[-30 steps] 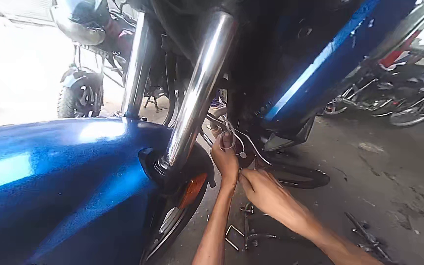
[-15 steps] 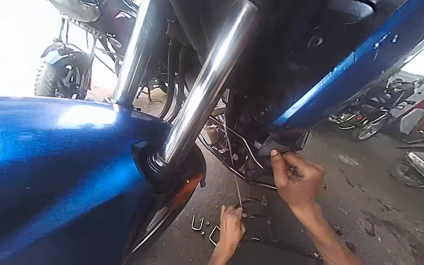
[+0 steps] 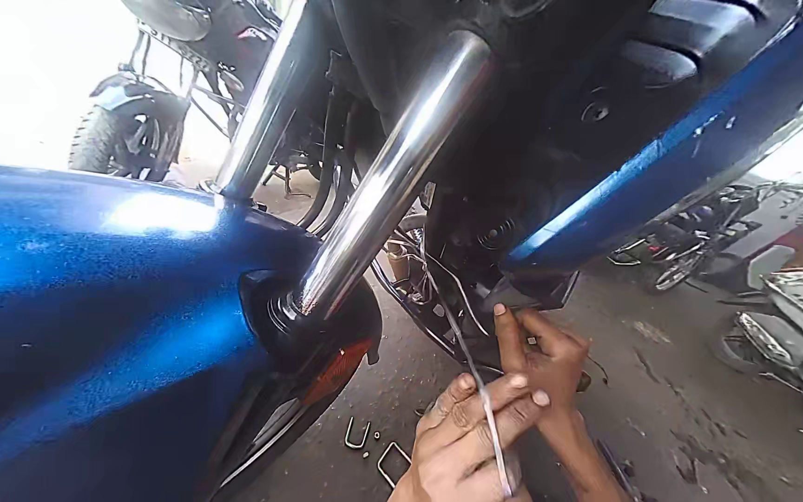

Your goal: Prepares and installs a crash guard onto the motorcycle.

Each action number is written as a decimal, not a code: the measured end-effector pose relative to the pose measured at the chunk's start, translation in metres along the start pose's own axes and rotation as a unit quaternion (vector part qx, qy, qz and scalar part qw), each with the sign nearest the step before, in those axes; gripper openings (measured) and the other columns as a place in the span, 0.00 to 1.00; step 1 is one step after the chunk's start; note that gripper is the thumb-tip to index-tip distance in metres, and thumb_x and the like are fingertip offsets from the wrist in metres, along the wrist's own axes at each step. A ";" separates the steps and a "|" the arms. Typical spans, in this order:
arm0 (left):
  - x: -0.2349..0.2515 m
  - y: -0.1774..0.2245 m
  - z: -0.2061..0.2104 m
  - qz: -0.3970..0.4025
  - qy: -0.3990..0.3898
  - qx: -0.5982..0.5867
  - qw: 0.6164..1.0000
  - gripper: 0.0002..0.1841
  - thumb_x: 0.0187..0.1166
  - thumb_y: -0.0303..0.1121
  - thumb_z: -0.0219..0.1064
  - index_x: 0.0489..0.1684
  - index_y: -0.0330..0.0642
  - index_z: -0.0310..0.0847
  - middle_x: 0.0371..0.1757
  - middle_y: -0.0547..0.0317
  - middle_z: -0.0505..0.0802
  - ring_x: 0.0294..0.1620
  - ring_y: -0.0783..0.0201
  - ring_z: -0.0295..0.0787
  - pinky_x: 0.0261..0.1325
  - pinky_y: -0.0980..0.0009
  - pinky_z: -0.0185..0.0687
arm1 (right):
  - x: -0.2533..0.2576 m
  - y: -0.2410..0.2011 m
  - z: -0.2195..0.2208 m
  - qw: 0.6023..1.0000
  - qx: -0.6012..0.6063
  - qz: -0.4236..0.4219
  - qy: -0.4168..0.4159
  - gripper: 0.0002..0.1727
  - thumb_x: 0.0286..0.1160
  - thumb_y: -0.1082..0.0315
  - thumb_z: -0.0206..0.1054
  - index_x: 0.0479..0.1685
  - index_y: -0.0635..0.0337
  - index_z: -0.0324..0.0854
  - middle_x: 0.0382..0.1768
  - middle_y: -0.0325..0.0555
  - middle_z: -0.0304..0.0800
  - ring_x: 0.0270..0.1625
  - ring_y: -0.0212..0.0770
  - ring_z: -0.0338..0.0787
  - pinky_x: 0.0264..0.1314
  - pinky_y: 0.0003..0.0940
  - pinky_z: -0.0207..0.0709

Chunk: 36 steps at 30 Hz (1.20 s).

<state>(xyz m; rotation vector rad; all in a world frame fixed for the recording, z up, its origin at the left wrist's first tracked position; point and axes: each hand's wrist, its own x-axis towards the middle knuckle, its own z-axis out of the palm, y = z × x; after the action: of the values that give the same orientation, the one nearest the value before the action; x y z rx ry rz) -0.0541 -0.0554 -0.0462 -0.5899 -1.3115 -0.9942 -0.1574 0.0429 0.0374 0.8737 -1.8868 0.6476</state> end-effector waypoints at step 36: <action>-0.002 -0.130 0.036 -0.465 0.061 0.121 0.875 0.17 0.80 0.40 0.70 0.57 0.37 0.88 0.33 0.58 0.89 0.30 0.66 0.84 0.40 0.64 0.84 | -0.034 -0.005 -0.003 0.979 -0.068 -0.169 -0.087 0.34 0.94 0.45 0.37 0.21 0.54 0.74 0.17 0.42 0.74 0.22 0.41 0.79 0.20 0.33 0.68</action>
<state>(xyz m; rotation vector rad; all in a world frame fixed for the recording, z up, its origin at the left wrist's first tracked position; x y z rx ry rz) -0.1844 -0.0879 -0.0627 0.3624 -1.5944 -1.5650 -0.1408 0.0520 0.0085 1.1568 -1.8505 0.2389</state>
